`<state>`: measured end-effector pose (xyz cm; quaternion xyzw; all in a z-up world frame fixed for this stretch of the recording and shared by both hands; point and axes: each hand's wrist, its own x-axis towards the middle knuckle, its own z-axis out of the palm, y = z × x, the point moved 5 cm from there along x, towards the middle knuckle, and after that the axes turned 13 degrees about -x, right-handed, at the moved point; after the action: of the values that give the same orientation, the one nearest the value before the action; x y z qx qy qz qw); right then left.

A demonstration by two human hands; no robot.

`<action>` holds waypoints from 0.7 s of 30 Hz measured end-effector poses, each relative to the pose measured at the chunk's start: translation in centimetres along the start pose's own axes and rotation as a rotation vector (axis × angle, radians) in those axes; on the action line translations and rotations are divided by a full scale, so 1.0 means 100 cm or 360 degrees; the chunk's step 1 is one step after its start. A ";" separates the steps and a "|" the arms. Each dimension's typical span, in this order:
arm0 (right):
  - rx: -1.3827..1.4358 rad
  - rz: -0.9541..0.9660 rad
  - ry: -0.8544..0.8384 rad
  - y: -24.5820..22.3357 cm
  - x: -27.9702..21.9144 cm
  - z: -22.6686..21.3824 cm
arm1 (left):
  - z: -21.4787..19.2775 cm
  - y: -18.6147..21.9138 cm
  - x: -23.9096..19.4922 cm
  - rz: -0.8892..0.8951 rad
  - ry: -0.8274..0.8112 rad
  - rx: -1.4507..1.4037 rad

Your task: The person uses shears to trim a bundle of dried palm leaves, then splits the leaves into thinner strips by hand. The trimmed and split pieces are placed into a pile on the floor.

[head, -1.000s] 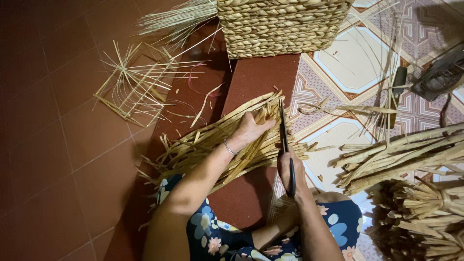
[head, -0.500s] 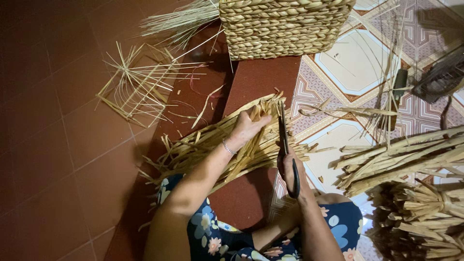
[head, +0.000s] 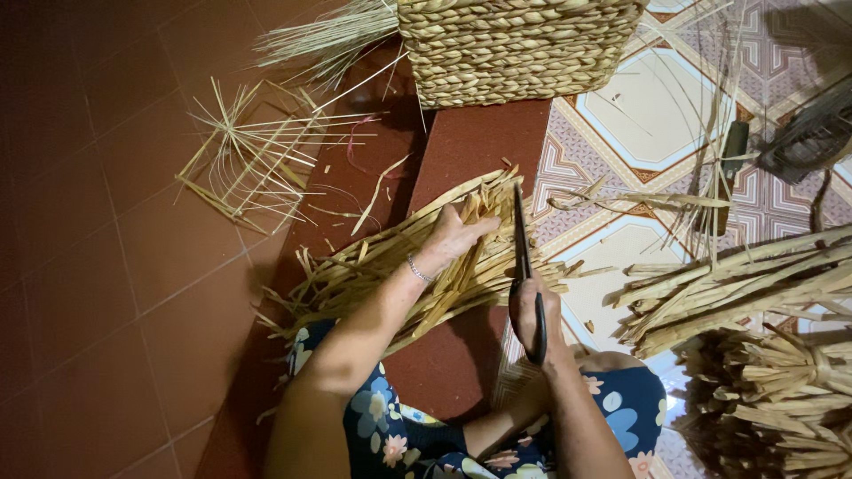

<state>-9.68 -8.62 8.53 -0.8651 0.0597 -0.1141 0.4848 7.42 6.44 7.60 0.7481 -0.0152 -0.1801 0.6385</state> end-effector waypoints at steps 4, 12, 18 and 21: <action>0.0377 0.0191 0.0285 0.025 0.008 -0.017 | 0.000 0.010 -0.006 -0.0156 -0.0028 0.0064; 0.1158 0.0627 0.0730 0.106 0.014 -0.086 | -0.031 0.032 -0.004 -0.0421 -0.0070 0.0036; 0.1129 0.0618 0.0857 0.114 0.013 -0.092 | 0.007 0.021 0.009 0.0151 -0.0341 0.0594; 0.1080 0.0664 0.0796 0.107 0.012 -0.089 | 0.034 -0.010 0.022 -0.0141 -0.0265 0.0692</action>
<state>-10.67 -21.86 4.09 -0.5733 0.3067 -0.2322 0.7235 8.32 2.86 5.62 0.8505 -0.0733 -0.2614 0.4505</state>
